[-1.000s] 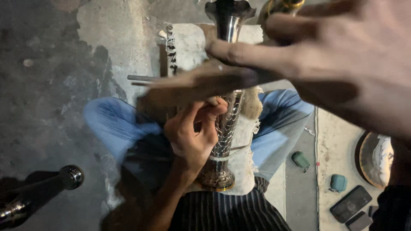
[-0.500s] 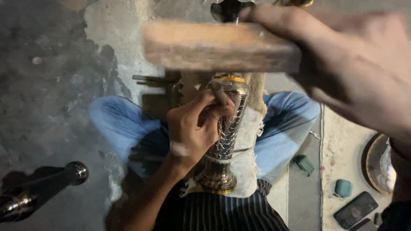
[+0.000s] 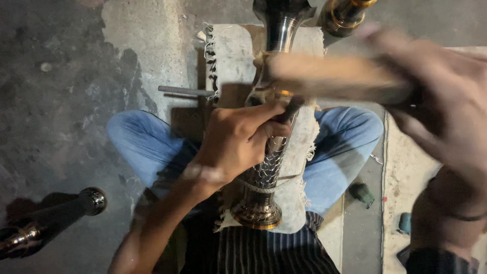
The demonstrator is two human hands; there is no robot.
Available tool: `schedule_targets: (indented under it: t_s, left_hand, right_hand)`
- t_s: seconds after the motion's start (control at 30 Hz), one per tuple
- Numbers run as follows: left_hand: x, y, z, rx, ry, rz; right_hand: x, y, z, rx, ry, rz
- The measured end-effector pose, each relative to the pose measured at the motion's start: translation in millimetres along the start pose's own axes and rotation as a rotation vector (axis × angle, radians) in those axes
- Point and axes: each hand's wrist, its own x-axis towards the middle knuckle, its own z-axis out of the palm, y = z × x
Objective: The person sits on the floor holding a small steel punch against the engraved body of a brass vase and strikes the punch with a wooden mallet, repositioning the punch repeatedly around the pattern. They occasionally rotate the vase and resume hammering along the decorative design.
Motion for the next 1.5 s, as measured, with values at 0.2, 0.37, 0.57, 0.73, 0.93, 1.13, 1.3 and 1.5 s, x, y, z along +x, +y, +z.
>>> schedule_targets:
  t_s: [0.2,0.37,0.57,0.73,0.93,1.13,1.3,1.5]
  left_hand:
    - [7.5,-3.8,0.2,0.006,-0.17,0.015]
    - [19.3,-5.3,0.6,-0.031,-0.319,0.059]
    - [36.8,-10.7,0.2,-0.02,-0.54,0.073]
    - [49.5,-10.9,2.4,-0.033,-0.634,0.133]
    - [61.3,-12.6,5.5,-0.032,-0.775,0.244]
    - [69.8,-5.1,4.6,-0.003,-0.874,0.229]
    - [67.9,-1.1,-30.4,-0.259,-0.553,0.182]
    - [24.3,-13.1,-41.2,-0.622,-0.138,-0.096]
  right_hand:
    - [-45.3,25.6,25.1,0.079,0.071,0.134]
    - [-63.1,19.7,37.8,0.064,0.158,0.182]
    - [-76.7,12.2,78.9,0.429,0.412,0.157]
    - [-72.4,-24.5,107.0,0.821,0.741,0.578]
    - [-98.3,-39.4,163.2,0.958,0.993,0.503]
    - [-129.3,-19.4,206.0,0.698,0.921,0.756]
    - [-142.7,5.2,230.6,0.199,0.669,0.645]
    - [-130.0,35.4,254.0,0.569,0.672,0.811]
